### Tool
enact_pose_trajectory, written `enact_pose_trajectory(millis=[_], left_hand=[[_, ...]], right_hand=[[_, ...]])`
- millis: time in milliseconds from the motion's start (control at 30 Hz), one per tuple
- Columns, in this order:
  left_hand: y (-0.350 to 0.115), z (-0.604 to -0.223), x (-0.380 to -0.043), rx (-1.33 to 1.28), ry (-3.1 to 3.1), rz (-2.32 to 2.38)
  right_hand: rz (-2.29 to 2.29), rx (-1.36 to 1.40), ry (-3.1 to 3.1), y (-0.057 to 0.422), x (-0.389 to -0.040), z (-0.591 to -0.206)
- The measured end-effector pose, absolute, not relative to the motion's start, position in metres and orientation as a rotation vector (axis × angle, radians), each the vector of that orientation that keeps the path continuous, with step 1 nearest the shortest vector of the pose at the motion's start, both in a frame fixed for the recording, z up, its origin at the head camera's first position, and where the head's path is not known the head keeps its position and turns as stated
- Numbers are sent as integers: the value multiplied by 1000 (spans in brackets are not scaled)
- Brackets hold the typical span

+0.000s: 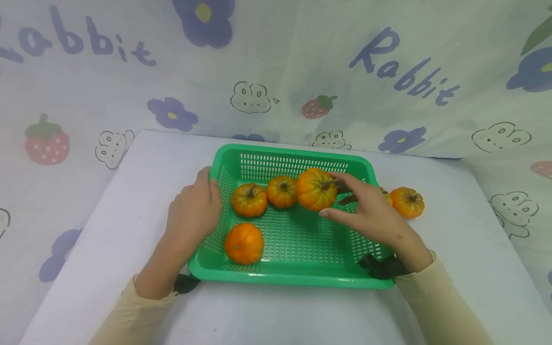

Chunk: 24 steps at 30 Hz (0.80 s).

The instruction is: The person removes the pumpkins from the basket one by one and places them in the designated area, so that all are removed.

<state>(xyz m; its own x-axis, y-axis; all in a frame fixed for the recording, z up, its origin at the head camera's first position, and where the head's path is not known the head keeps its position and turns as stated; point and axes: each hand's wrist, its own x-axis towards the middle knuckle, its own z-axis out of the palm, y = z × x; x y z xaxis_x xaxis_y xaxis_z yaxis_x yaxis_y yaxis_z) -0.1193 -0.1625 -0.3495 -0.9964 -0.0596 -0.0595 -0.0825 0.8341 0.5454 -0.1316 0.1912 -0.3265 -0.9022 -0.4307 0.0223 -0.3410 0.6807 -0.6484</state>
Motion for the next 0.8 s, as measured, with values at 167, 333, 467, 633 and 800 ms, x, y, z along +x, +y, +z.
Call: enact_pose_trajectory(millis=[167,333,467,633,800], left_hand=[[-162,-351,-120,-113,2981,881],[-160,-351,-120,-112,2978,886],[-159,-350,-121,-106,2979,885],[-160,-350,-120,-119,2979,877],[-162,-350,-121,-118,2979,880]], right_hand=[[-1005,-631,2786,196,-127,-325],[-1019,-643,2801,200,-124,-322],[-1046,-644,2809,204,-121,-318],[-1059,-673,2823,209,-117,-314],[-1096,-724,2839,215,-114,-312]])
